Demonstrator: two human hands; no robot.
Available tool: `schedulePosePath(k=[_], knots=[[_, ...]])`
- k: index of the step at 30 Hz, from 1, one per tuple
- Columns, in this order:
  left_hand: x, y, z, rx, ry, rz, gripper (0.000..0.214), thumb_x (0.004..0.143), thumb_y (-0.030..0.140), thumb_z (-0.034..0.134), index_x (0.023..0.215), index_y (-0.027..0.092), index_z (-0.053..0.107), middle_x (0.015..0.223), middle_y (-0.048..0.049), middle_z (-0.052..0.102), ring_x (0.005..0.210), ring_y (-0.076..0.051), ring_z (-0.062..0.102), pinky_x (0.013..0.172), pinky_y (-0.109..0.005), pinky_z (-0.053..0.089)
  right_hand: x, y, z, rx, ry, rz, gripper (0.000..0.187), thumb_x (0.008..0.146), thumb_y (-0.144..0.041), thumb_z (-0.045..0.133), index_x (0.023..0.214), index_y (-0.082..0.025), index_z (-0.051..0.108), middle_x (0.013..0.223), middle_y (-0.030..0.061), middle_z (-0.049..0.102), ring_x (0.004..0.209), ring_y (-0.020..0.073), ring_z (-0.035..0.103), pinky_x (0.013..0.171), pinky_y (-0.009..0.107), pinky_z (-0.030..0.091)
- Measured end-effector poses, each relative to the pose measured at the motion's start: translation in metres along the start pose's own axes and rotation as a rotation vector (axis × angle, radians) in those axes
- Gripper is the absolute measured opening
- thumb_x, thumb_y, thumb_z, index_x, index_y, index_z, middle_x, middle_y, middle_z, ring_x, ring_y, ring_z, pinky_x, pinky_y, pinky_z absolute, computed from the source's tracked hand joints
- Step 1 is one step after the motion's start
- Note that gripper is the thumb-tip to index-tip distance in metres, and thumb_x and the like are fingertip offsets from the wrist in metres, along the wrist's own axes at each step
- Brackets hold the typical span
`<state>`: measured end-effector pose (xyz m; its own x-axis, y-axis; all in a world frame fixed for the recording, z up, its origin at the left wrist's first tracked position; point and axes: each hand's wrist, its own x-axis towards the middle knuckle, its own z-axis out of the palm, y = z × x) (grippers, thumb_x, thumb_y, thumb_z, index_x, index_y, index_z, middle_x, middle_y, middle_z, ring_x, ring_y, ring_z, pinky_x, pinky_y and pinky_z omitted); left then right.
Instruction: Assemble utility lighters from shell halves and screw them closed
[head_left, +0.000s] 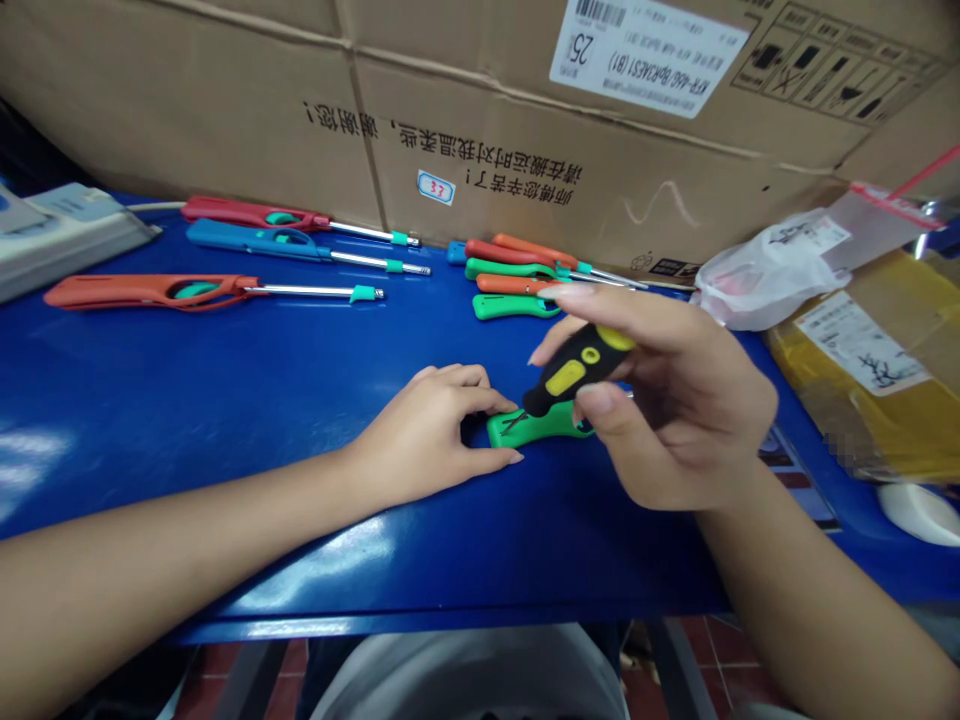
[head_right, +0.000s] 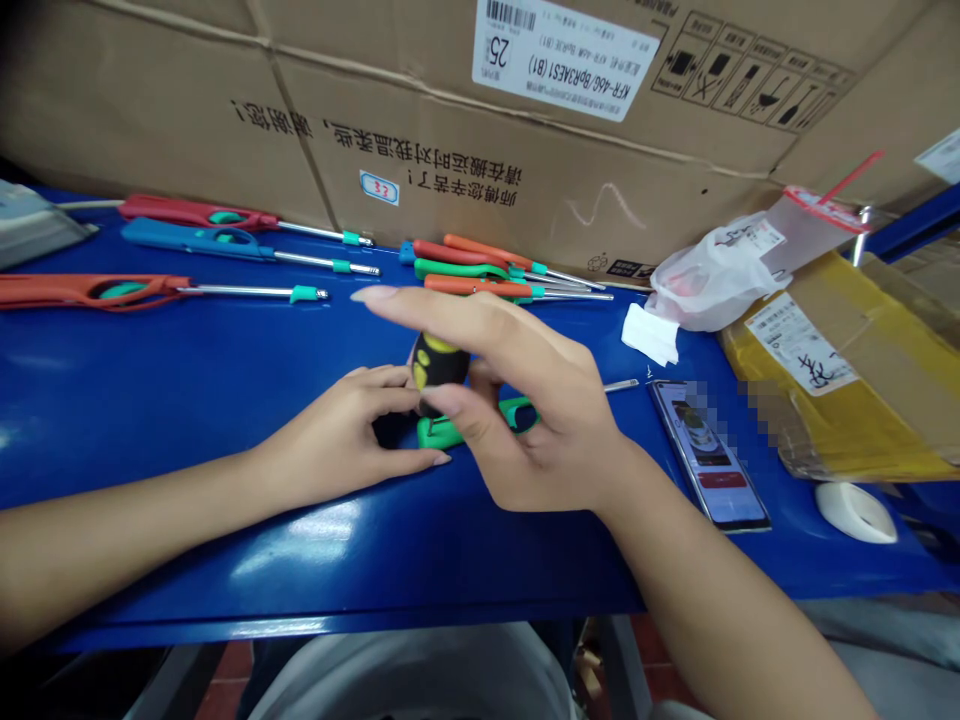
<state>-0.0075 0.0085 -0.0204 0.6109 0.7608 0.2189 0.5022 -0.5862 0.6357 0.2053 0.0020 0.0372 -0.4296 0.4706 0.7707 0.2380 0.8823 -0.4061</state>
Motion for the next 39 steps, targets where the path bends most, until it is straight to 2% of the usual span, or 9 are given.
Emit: schedulePosePath(k=[4, 10, 12, 17, 21, 24, 30, 35, 39], knots=[[0.0005, 0.0006, -0.0002, -0.019, -0.002, -0.012, 0.024, 0.085, 0.038, 0.080, 0.105, 0.025, 0.076, 0.094, -0.0015, 0.068, 0.092, -0.022, 0.065, 0.084, -0.037, 0.048, 0.0076, -0.0025, 0.0010, -0.224, 0.051, -0.125, 0.042, 0.086, -0.023, 0.079, 0.126, -0.029, 0.070, 0.084, -0.0009, 0.074, 0.066, 0.0166, 0.062, 0.072, 0.035, 0.063], [0.0012, 0.0008, -0.0003, 0.004, -0.002, 0.009, 0.028, 0.085, 0.040, 0.081, 0.108, 0.025, 0.076, 0.097, -0.0023, 0.069, 0.093, -0.023, 0.066, 0.086, -0.038, 0.047, 0.0036, -0.0098, -0.0032, -0.004, -0.108, 0.037, 0.055, 0.097, -0.013, 0.053, 0.151, -0.024, 0.053, 0.145, 0.0063, 0.064, 0.112, 0.0246, 0.070, 0.081, 0.038, 0.065], [0.0007, 0.0003, 0.0006, 0.011, 0.005, 0.003, 0.030, 0.084, 0.041, 0.081, 0.110, 0.026, 0.076, 0.100, -0.0027, 0.069, 0.096, -0.024, 0.066, 0.088, -0.039, 0.046, 0.0030, -0.0100, -0.0015, 0.024, -0.084, 0.100, 0.055, 0.096, -0.012, 0.058, 0.149, -0.030, 0.055, 0.140, 0.0034, 0.067, 0.106, 0.0220, 0.071, 0.075, 0.034, 0.065], [0.0011, 0.0006, 0.0011, 0.010, 0.001, -0.009, 0.027, 0.084, 0.040, 0.082, 0.107, 0.027, 0.076, 0.093, 0.0002, 0.066, 0.091, -0.021, 0.065, 0.083, -0.037, 0.045, 0.0094, -0.0046, -0.0014, -0.209, 0.025, -0.168, 0.039, 0.084, -0.022, 0.083, 0.121, -0.017, 0.070, 0.087, 0.0031, 0.074, 0.078, 0.0182, 0.065, 0.083, 0.037, 0.063], [0.0018, 0.0008, -0.0007, 0.017, -0.001, -0.003, 0.029, 0.083, 0.042, 0.082, 0.106, 0.025, 0.076, 0.089, 0.0004, 0.064, 0.086, -0.020, 0.063, 0.082, -0.036, 0.044, 0.0070, -0.0066, -0.0071, -0.099, -0.055, 0.013, 0.036, 0.098, -0.016, 0.059, 0.133, -0.015, 0.065, 0.120, 0.0124, 0.073, 0.108, 0.0242, 0.070, 0.082, 0.038, 0.064], [0.0014, 0.0000, -0.0006, 0.010, 0.005, 0.010, 0.029, 0.084, 0.042, 0.082, 0.106, 0.025, 0.076, 0.093, -0.0005, 0.066, 0.088, -0.021, 0.064, 0.082, -0.036, 0.045, 0.0044, -0.0089, -0.0066, 0.029, -0.068, 0.119, 0.046, 0.097, -0.012, 0.055, 0.141, -0.024, 0.060, 0.133, 0.0069, 0.070, 0.107, 0.0231, 0.072, 0.074, 0.035, 0.065], [0.0014, -0.0007, 0.0011, 0.010, 0.003, 0.008, 0.026, 0.086, 0.040, 0.079, 0.107, 0.026, 0.076, 0.087, 0.0003, 0.064, 0.085, -0.020, 0.064, 0.075, -0.034, 0.043, 0.0092, -0.0066, -0.0038, -0.281, 0.018, -0.153, 0.034, 0.089, -0.030, 0.078, 0.122, -0.029, 0.070, 0.080, 0.0007, 0.071, 0.064, 0.0187, 0.062, 0.060, 0.035, 0.060], [0.0015, -0.0003, -0.0001, 0.011, 0.007, 0.009, 0.029, 0.085, 0.042, 0.081, 0.109, 0.026, 0.076, 0.097, -0.0018, 0.068, 0.092, -0.022, 0.066, 0.084, -0.039, 0.046, 0.0034, -0.0086, -0.0050, -0.058, -0.123, 0.035, 0.055, 0.098, -0.017, 0.054, 0.151, -0.031, 0.051, 0.144, 0.0032, 0.065, 0.117, 0.0250, 0.069, 0.086, 0.040, 0.066], [0.0003, -0.0004, 0.0006, 0.022, 0.015, 0.002, 0.028, 0.085, 0.041, 0.081, 0.108, 0.027, 0.076, 0.101, -0.0021, 0.070, 0.095, -0.024, 0.067, 0.085, -0.040, 0.047, 0.0016, -0.0064, -0.0012, -0.075, -0.021, 0.041, 0.056, 0.090, -0.021, 0.074, 0.142, -0.036, 0.060, 0.128, 0.0010, 0.074, 0.093, 0.0209, 0.073, 0.069, 0.034, 0.065]])
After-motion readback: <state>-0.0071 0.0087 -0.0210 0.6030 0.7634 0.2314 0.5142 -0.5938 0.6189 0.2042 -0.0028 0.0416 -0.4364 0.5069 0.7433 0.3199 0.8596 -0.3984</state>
